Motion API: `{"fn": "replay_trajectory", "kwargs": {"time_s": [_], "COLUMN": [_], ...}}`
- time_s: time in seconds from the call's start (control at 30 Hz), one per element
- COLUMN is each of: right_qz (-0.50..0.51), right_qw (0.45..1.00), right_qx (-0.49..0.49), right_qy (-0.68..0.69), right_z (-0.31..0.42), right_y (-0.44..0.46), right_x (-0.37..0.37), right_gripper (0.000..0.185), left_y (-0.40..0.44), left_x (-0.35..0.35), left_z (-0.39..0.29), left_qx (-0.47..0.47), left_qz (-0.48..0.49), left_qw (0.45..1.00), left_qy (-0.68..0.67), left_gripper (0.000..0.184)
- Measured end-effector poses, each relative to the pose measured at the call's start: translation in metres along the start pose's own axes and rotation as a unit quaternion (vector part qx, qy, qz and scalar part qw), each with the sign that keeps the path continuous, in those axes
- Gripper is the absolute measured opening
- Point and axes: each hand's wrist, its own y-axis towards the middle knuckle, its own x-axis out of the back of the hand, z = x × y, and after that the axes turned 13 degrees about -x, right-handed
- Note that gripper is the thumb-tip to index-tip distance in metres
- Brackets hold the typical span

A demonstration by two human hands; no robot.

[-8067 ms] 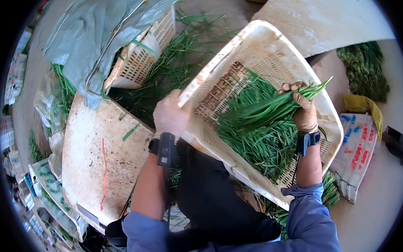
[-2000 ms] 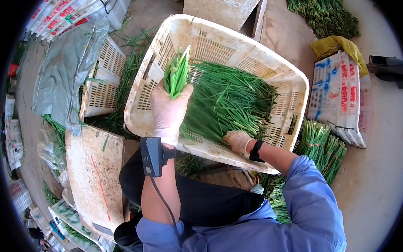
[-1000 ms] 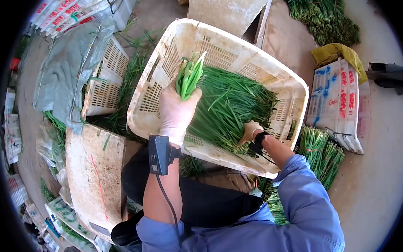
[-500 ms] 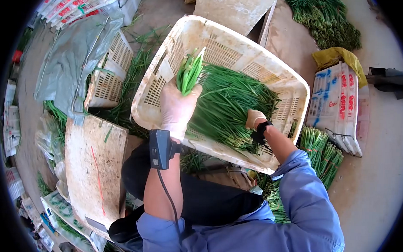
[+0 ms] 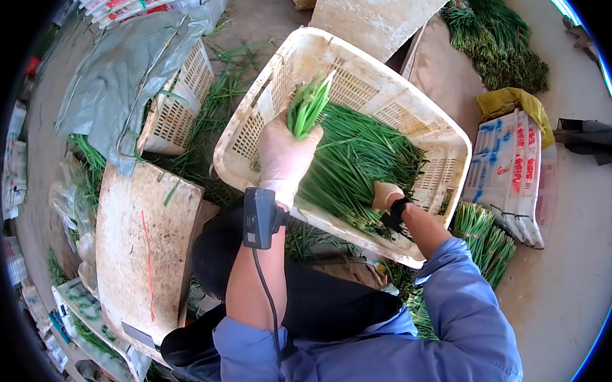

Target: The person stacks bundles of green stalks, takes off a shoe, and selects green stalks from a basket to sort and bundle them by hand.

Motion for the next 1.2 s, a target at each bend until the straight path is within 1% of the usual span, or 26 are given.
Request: {"fn": "replay_trajectory", "kwargs": {"time_s": [0.03,0.07,0.1,0.2,0.23,0.3,0.33,0.37,0.43,0.47,0.5,0.57,0.6,0.63,0.7,0.73,0.77,0.8,0.83,0.87,0.9,1.0,1.03,1.13,1.17,1.2], "right_qz": [-0.013,-0.065,-0.101,-0.221,-0.198,-0.151,-0.133,-0.137,-0.017,-0.034,-0.011,-0.040,-0.018,0.003,-0.041,-0.026,-0.003,-0.083,-0.160,-0.149,-0.226,-0.263,-0.273,-0.325,-0.339,-0.295], "right_qw": [1.000,0.998,0.994,0.974,0.979,0.985,0.986,0.986,0.998,0.999,0.999,0.998,0.994,0.983,0.974,0.957,0.930,0.956,0.968,0.983,0.974,0.962,0.959,0.945,0.940,0.952], "right_qx": [0.002,0.014,-0.001,0.007,-0.003,-0.047,-0.087,-0.091,-0.045,-0.022,-0.023,0.025,0.023,0.023,0.091,0.079,0.106,0.104,0.102,0.009,0.009,-0.021,0.000,-0.002,0.025,0.046], "right_qy": [-0.014,-0.021,-0.034,-0.046,-0.052,-0.073,-0.054,-0.038,-0.033,-0.035,-0.035,0.031,0.107,0.181,0.203,0.277,0.352,0.261,0.167,0.108,-0.015,-0.070,-0.072,-0.031,-0.019,0.066], "right_z": [0.001,-0.002,-0.003,-0.016,-0.016,-0.026,-0.041,-0.050,-0.067,-0.074,-0.077,-0.090,-0.099,-0.107,-0.121,-0.105,-0.114,-0.120,-0.122,-0.092,-0.097,-0.098,-0.101,-0.101,-0.102,-0.094], "right_y": [-0.013,-0.017,-0.019,-0.036,-0.050,-0.043,-0.011,-0.015,-0.013,-0.009,-0.027,-0.054,-0.065,-0.072,-0.076,-0.122,-0.111,-0.104,-0.099,-0.150,-0.137,-0.131,-0.131,-0.139,-0.138,-0.149], "right_x": [0.016,0.021,0.027,0.041,0.051,0.042,0.017,0.012,0.030,0.036,0.056,0.095,0.109,0.121,0.144,0.167,0.165,0.171,0.174,0.198,0.199,0.224,0.235,0.258,0.262,0.266], "right_gripper": [0.067,0.059,0.050,0.044,0.049,0.056,0.068,0.060,0.047,0.036,0.044,0.048,0.048,0.049,0.053,0.053,0.054,0.053,0.052,0.047,0.041,0.040,0.040,0.039,0.042,0.044], "left_y": [-0.001,-0.002,-0.004,-0.007,-0.007,-0.006,-0.009,-0.011,-0.015,-0.020,-0.024,-0.021,-0.022,-0.022,-0.022,-0.024,-0.024,-0.024,-0.026,-0.027,-0.027,-0.022,-0.021,-0.020,-0.018,-0.017], "left_x": [0.002,0.004,0.005,0.008,0.007,0.005,0.006,0.005,0.006,0.008,0.009,0.010,0.010,0.009,0.008,0.009,0.008,0.007,0.007,0.009,0.011,0.007,0.007,0.007,0.006,0.004], "left_z": [-0.003,-0.005,-0.008,-0.008,0.001,0.013,0.008,0.008,0.012,0.011,0.010,0.009,0.014,0.016,0.019,0.019,0.020,0.024,0.027,0.026,0.023,0.021,0.020,0.018,0.016,0.015], "left_qx": [-0.003,-0.002,-0.001,0.000,-0.005,-0.017,-0.015,-0.020,-0.024,-0.030,-0.011,0.016,-0.020,-0.023,-0.027,-0.036,-0.035,-0.033,-0.030,-0.026,-0.023,-0.020,-0.017,-0.017,-0.017,-0.015], "left_qz": [-0.001,-0.001,-0.003,-0.010,-0.011,-0.011,-0.014,-0.007,0.001,0.017,0.030,0.058,0.039,0.040,0.039,0.032,0.028,0.024,0.021,0.021,0.022,0.019,0.015,0.019,0.022,0.020], "left_qw": [1.000,1.000,1.000,1.000,1.000,1.000,0.999,0.999,0.999,0.999,0.999,0.997,0.999,0.998,0.998,0.998,0.999,0.999,0.999,0.999,0.999,1.000,1.000,0.999,0.999,0.999], "left_qy": [0.004,0.004,0.005,0.016,0.009,-0.007,-0.027,-0.028,-0.026,-0.010,0.009,0.043,0.028,0.034,0.048,0.038,0.017,-0.002,-0.021,-0.010,0.000,-0.001,-0.004,0.023,0.035,0.034], "left_gripper": [0.029,0.029,0.028,0.025,0.026,0.029,0.030,0.027,0.022,0.025,0.026,0.027,0.033,0.033,0.032,0.030,0.030,0.030,0.029,0.029,0.029,0.029,0.029,0.031,0.031,0.032]}}
